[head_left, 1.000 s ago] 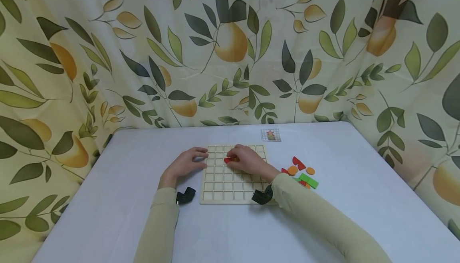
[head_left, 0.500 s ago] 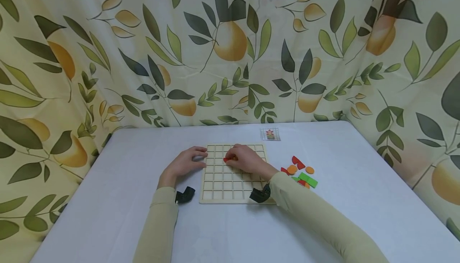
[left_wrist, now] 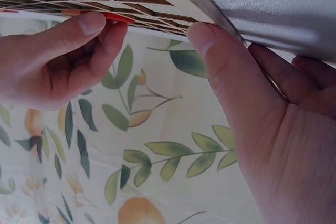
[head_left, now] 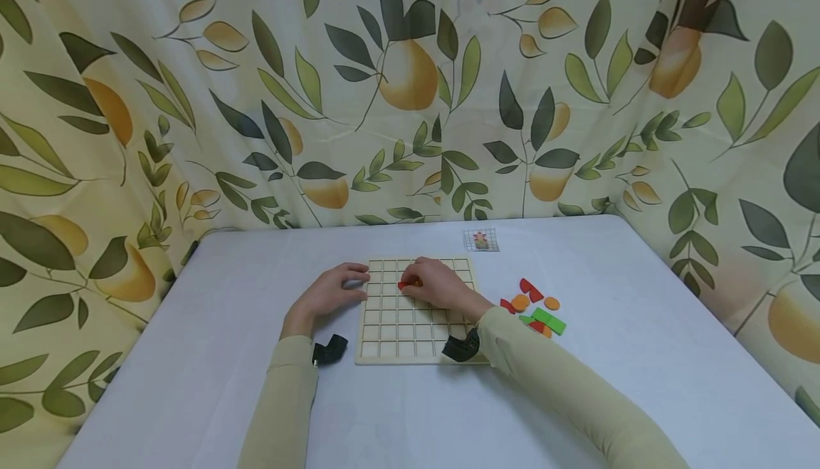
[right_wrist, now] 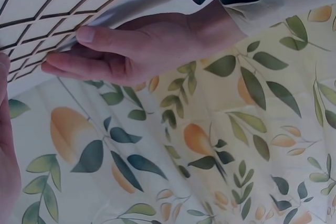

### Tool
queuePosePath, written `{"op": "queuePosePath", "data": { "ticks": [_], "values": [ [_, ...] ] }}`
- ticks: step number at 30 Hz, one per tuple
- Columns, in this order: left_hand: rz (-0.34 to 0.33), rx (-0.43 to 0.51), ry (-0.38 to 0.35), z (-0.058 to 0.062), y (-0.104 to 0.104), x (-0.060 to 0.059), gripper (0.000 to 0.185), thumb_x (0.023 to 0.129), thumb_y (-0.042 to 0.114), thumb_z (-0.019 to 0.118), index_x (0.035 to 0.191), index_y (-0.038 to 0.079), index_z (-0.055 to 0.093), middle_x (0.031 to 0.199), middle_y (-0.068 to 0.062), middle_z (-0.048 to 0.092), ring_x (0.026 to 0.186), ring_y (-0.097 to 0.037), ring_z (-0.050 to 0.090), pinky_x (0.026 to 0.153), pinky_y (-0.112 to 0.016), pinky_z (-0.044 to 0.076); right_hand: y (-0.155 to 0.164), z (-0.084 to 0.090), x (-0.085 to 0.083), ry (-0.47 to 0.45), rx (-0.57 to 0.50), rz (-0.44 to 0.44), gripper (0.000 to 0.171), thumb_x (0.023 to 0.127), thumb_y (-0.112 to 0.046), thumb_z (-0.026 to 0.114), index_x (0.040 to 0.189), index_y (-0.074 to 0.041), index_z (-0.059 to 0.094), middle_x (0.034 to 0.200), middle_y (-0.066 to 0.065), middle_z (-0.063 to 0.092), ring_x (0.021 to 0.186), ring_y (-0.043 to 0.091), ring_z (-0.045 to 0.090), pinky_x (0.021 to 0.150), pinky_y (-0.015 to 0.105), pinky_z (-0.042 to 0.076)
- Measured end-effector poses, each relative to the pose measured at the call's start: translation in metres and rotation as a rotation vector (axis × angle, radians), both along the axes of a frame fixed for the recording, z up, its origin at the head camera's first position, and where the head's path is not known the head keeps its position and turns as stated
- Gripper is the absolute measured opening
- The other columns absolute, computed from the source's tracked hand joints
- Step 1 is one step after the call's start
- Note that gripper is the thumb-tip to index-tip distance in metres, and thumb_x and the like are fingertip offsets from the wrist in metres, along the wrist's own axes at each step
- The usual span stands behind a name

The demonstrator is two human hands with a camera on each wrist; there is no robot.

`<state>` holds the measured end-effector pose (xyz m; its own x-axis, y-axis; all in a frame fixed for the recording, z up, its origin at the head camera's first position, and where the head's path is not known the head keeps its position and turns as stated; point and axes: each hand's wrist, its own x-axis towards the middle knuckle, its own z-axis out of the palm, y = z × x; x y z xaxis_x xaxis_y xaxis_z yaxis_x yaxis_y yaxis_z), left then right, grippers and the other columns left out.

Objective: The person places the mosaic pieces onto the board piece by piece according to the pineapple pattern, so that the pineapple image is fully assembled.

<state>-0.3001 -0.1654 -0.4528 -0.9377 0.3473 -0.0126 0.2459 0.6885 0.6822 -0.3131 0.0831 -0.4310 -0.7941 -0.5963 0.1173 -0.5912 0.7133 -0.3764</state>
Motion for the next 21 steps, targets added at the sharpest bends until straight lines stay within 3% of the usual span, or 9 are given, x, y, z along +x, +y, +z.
{"op": "queuePosePath", "data": {
  "ticks": [21],
  "values": [
    [0.016,0.018,-0.015,0.0010,0.0013,0.0011,0.041,0.083,0.029,0.067,0.122,0.018,0.061,0.136,0.011,0.046,0.133,-0.016,0.034,0.110,-0.041,0.028,-0.0003,-0.0007,-0.0026,-0.031,-0.007,-0.019,0.016,0.085,-0.026,0.066,0.096,-0.016,0.070,0.089,-0.005,0.060,0.080,0.010,0.050,0.075,0.026,0.045]
  ]
}}
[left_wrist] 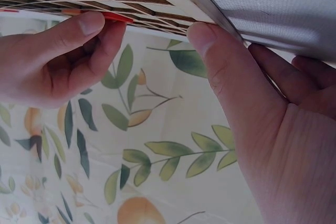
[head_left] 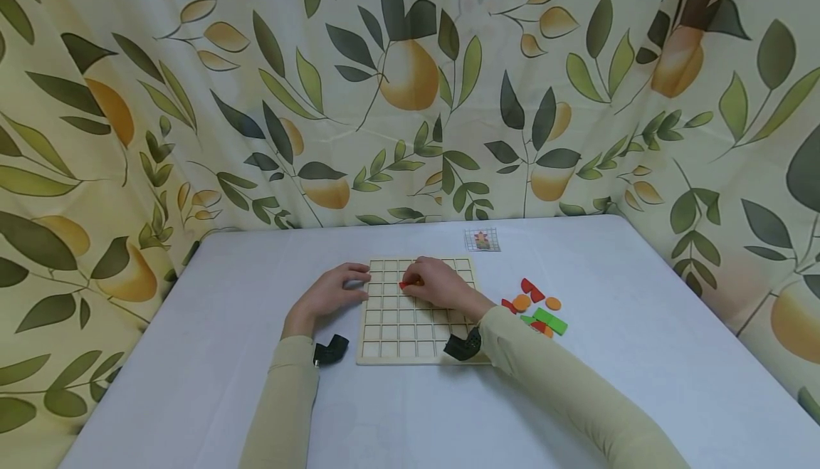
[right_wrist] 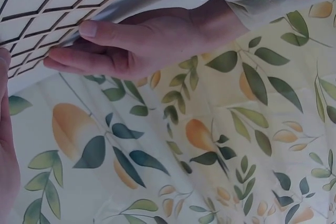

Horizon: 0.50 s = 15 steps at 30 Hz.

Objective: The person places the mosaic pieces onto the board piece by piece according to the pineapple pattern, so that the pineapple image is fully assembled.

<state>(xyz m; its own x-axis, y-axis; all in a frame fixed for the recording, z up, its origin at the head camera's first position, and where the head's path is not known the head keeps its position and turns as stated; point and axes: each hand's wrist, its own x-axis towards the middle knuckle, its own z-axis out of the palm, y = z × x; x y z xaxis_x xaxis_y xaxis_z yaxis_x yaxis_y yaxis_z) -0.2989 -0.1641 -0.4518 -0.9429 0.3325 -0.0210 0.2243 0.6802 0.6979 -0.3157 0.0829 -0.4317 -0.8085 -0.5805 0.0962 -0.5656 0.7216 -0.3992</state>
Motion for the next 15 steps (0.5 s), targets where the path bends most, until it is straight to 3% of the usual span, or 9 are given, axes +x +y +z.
{"op": "queuePosePath", "data": {
  "ticks": [7,15],
  "values": [
    [0.003,-0.002,0.000,-0.002,0.000,-0.001,0.041,0.083,0.030,0.067,0.121,0.018,0.061,0.136,0.011,0.046,0.134,-0.017,0.033,0.111,-0.042,0.027,0.004,0.000,0.000,-0.001,-0.044,-0.010,0.020,0.085,-0.029,0.066,0.098,-0.015,0.069,0.090,-0.004,0.060,0.079,0.010,0.050,0.073,0.026,0.046],
    [0.019,0.008,-0.007,-0.003,0.001,-0.001,0.042,0.081,0.029,0.069,0.121,0.018,0.062,0.137,0.010,0.045,0.134,-0.018,0.032,0.111,-0.043,0.026,0.024,0.008,-0.003,-0.050,-0.153,-0.121,0.026,0.085,-0.027,0.065,0.104,-0.009,0.068,0.096,0.000,0.061,0.084,0.015,0.054,0.074,0.029,0.048]
  ]
}}
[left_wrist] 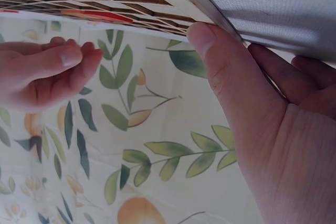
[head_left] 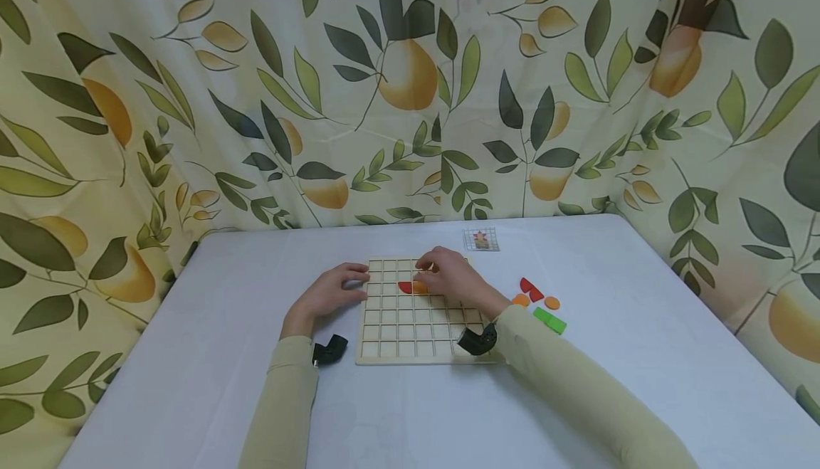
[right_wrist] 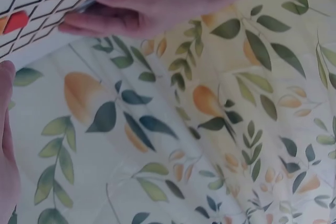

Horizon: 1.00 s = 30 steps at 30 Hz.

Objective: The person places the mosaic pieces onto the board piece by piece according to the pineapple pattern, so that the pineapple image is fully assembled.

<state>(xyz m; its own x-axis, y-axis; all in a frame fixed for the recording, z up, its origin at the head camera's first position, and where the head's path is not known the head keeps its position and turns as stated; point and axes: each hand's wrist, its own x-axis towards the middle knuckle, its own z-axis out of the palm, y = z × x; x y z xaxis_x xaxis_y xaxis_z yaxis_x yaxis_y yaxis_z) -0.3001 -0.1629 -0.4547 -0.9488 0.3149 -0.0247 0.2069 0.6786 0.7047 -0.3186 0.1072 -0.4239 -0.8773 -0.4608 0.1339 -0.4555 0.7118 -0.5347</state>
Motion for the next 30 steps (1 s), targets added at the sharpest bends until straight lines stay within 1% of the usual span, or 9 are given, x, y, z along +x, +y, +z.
{"op": "queuePosePath", "data": {
  "ticks": [5,9,13,16,18,21,25,27,30],
  "values": [
    [0.000,0.010,0.000,0.000,0.000,0.000,0.042,0.082,0.028,0.069,0.121,0.016,0.061,0.137,0.009,0.046,0.134,-0.019,0.033,0.111,-0.043,0.026,0.025,0.005,0.001,-0.007,0.002,-0.069,0.029,0.086,-0.029,0.064,0.107,-0.009,0.067,0.098,0.001,0.061,0.087,0.016,0.053,0.074,0.028,0.047],
    [-0.008,0.010,0.000,0.000,0.001,0.000,0.042,0.082,0.028,0.069,0.121,0.015,0.061,0.137,0.008,0.046,0.134,-0.019,0.033,0.111,-0.042,0.026,0.052,0.006,0.004,-0.001,0.008,-0.122,0.029,0.087,-0.031,0.062,0.107,-0.010,0.066,0.100,0.001,0.063,0.087,0.017,0.053,0.071,0.028,0.045],
    [-0.005,-0.008,0.000,0.001,0.001,0.000,0.042,0.082,0.030,0.068,0.122,0.017,0.061,0.137,0.009,0.045,0.134,-0.019,0.033,0.111,-0.043,0.026,0.080,0.006,0.006,0.016,0.014,-0.167,0.029,0.087,-0.033,0.062,0.106,-0.012,0.066,0.100,0.001,0.063,0.086,0.017,0.053,0.070,0.028,0.044],
    [0.000,-0.022,-0.004,0.002,-0.001,0.001,0.043,0.082,0.031,0.068,0.123,0.018,0.060,0.137,0.010,0.045,0.135,-0.019,0.032,0.111,-0.044,0.026,0.101,0.007,0.006,-0.001,0.028,-0.202,0.030,0.087,-0.033,0.062,0.108,-0.011,0.066,0.101,0.004,0.061,0.087,0.018,0.052,0.069,0.027,0.045],
    [-0.001,-0.021,-0.006,0.003,-0.001,0.002,0.043,0.082,0.031,0.067,0.123,0.019,0.060,0.137,0.010,0.045,0.135,-0.019,0.032,0.111,-0.044,0.026,0.115,0.006,0.007,-0.030,0.039,-0.228,0.032,0.086,-0.033,0.063,0.110,-0.012,0.065,0.102,0.004,0.060,0.088,0.019,0.051,0.067,0.026,0.046],
    [0.000,-0.011,-0.012,0.003,-0.001,0.002,0.044,0.082,0.032,0.068,0.123,0.019,0.060,0.137,0.010,0.045,0.135,-0.018,0.031,0.111,-0.044,0.026,0.136,0.006,0.007,-0.072,0.061,-0.233,0.035,0.086,-0.031,0.064,0.114,-0.010,0.063,0.104,0.007,0.060,0.088,0.020,0.052,0.066,0.026,0.048],
    [0.001,-0.011,-0.014,0.003,0.000,0.002,0.044,0.082,0.033,0.068,0.123,0.020,0.060,0.138,0.010,0.045,0.135,-0.018,0.031,0.111,-0.044,0.026,0.163,0.006,0.007,-0.130,0.110,-0.239,0.035,0.087,-0.031,0.063,0.115,-0.010,0.062,0.103,0.007,0.061,0.088,0.021,0.053,0.068,0.026,0.049],
    [0.002,-0.013,-0.013,0.003,0.000,0.002,0.044,0.082,0.033,0.068,0.123,0.020,0.060,0.138,0.010,0.045,0.135,-0.019,0.031,0.111,-0.045,0.026,0.173,0.006,0.007,-0.156,0.135,-0.243,0.035,0.087,-0.032,0.062,0.115,-0.011,0.062,0.102,0.006,0.061,0.089,0.021,0.053,0.069,0.028,0.050],
    [0.007,-0.016,-0.020,0.002,0.001,0.002,0.044,0.082,0.034,0.068,0.123,0.020,0.060,0.138,0.010,0.045,0.135,-0.018,0.032,0.111,-0.044,0.026,0.185,0.005,0.007,-0.169,0.166,-0.218,0.034,0.087,-0.031,0.063,0.113,-0.010,0.063,0.101,0.006,0.062,0.090,0.021,0.052,0.073,0.032,0.051]
  ]
}}
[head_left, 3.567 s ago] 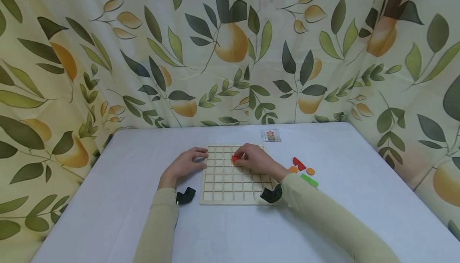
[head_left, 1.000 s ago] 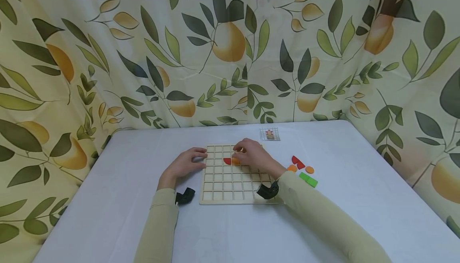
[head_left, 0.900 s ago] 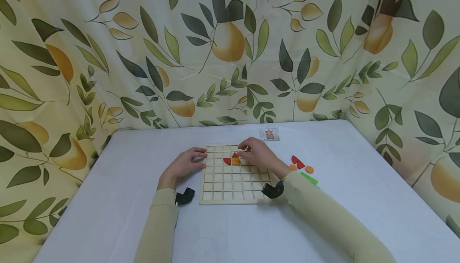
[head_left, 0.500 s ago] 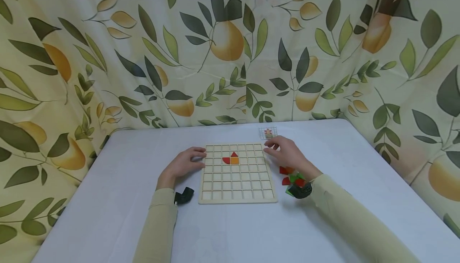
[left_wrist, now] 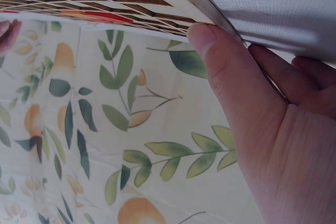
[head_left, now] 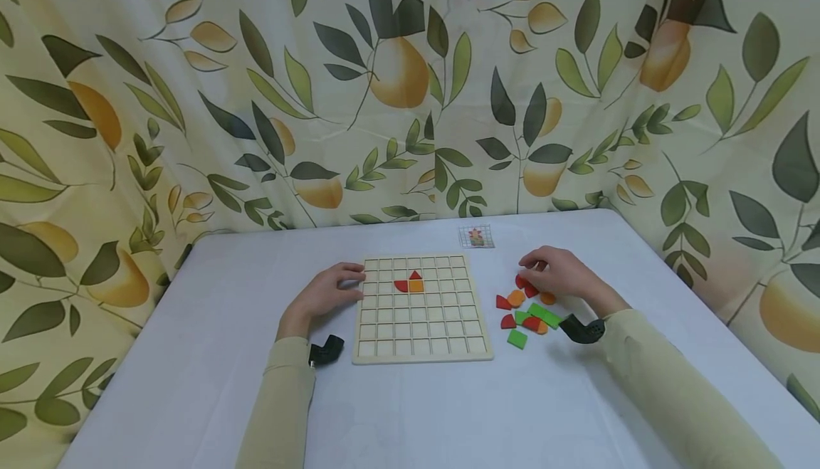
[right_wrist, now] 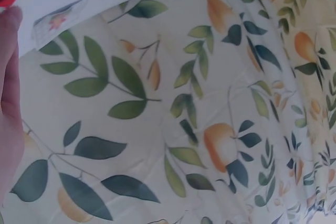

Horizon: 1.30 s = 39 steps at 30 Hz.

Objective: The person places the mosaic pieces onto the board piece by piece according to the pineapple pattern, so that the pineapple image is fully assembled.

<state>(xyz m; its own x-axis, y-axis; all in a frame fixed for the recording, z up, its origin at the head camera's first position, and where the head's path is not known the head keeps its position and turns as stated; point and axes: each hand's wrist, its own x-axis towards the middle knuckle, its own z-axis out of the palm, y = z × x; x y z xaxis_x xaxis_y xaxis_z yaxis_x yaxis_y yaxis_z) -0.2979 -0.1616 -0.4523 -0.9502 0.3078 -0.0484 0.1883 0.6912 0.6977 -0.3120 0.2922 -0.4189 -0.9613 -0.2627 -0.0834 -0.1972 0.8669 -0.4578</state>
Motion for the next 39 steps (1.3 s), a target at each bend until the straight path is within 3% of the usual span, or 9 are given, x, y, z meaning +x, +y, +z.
{"op": "queuePosePath", "data": {
  "ticks": [8,14,20,27,39],
  "values": [
    [-0.009,-0.001,0.002,-0.001,-0.001,-0.001,0.044,0.082,0.034,0.067,0.123,0.020,0.060,0.138,0.011,0.045,0.135,-0.018,0.031,0.111,-0.044,0.026,0.007,-0.009,0.001,-0.005,0.000,0.081,0.036,0.084,-0.035,0.065,0.109,-0.010,0.064,0.097,0.003,0.064,0.087,0.018,0.053,0.077,0.031,0.049],
    [-0.013,0.004,0.009,-0.001,-0.001,-0.002,0.044,0.082,0.034,0.068,0.123,0.020,0.060,0.137,0.012,0.045,0.135,-0.018,0.031,0.111,-0.044,0.026,-0.004,-0.009,-0.001,0.011,0.014,0.059,0.035,0.081,-0.038,0.067,0.102,-0.010,0.063,0.085,0.000,0.061,0.080,0.017,0.051,0.070,0.026,0.047],
    [-0.009,0.002,0.004,-0.001,-0.001,-0.002,0.044,0.082,0.033,0.068,0.123,0.019,0.060,0.138,0.010,0.045,0.135,-0.019,0.031,0.111,-0.045,0.026,-0.018,-0.009,-0.003,-0.002,0.021,0.054,0.025,0.083,-0.028,0.067,0.098,-0.008,0.062,0.082,0.002,0.060,0.076,0.017,0.051,0.068,0.026,0.047],
    [-0.027,0.017,0.018,-0.001,-0.002,0.000,0.043,0.083,0.031,0.068,0.123,0.017,0.060,0.137,0.007,0.045,0.134,-0.020,0.033,0.110,-0.044,0.027,-0.028,-0.010,-0.006,0.002,0.022,0.039,0.022,0.085,-0.021,0.059,0.103,-0.009,0.062,0.090,0.004,0.061,0.080,0.017,0.051,0.071,0.028,0.047],
    [-0.027,0.022,0.018,-0.001,-0.003,0.000,0.043,0.083,0.030,0.067,0.123,0.017,0.060,0.137,0.008,0.045,0.134,-0.018,0.033,0.111,-0.042,0.027,-0.017,-0.011,-0.011,0.025,-0.018,-0.084,0.023,0.092,-0.023,0.053,0.109,-0.010,0.061,0.106,0.011,0.061,0.090,0.023,0.051,0.080,0.036,0.050]
  ]
}}
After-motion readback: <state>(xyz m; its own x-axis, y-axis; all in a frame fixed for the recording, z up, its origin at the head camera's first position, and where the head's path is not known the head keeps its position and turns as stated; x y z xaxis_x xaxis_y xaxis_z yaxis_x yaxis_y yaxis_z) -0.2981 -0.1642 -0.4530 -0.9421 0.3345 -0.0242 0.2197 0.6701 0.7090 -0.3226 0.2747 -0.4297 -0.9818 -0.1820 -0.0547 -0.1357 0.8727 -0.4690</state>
